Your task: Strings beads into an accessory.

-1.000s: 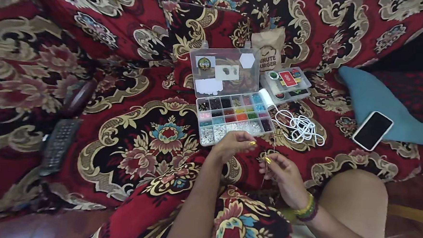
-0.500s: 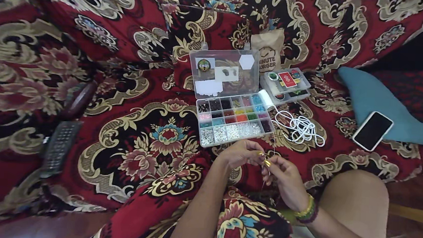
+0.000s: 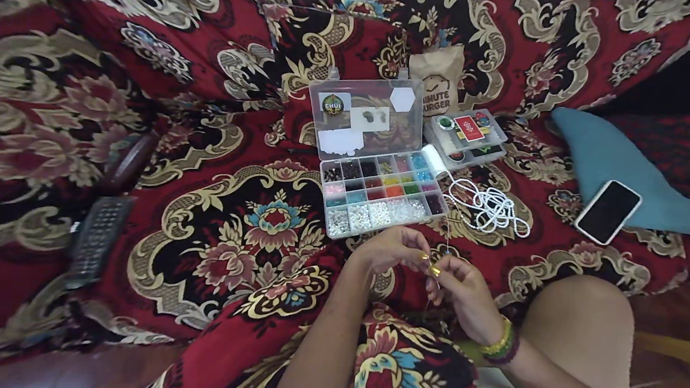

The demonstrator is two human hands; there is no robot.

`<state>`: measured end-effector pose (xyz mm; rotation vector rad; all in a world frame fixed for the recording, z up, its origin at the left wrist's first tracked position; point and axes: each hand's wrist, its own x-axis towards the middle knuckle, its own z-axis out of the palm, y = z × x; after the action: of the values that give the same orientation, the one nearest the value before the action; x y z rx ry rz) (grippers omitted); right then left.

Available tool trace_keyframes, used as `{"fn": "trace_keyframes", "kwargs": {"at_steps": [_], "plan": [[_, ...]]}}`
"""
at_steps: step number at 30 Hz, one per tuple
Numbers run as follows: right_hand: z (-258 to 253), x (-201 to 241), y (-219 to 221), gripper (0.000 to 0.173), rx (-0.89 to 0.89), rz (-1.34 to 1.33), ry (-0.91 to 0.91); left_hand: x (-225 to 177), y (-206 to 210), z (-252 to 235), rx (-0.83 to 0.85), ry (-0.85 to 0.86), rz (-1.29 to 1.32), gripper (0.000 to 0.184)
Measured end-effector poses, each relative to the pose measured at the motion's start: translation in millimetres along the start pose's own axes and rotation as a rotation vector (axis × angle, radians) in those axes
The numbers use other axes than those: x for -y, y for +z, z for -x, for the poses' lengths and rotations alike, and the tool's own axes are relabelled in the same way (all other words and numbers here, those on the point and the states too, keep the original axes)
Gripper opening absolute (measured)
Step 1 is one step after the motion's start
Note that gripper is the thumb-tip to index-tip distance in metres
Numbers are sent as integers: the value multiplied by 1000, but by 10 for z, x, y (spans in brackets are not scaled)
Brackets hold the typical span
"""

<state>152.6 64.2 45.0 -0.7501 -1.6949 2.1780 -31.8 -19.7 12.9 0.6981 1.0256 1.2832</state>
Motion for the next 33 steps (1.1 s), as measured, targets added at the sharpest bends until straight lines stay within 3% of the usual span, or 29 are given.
{"fn": "trace_keyframes", "kwargs": {"at_steps": [33], "plan": [[-1, -21, -9, 14, 39, -21, 32, -20, -38, 12, 58, 26, -89, 14]]}}
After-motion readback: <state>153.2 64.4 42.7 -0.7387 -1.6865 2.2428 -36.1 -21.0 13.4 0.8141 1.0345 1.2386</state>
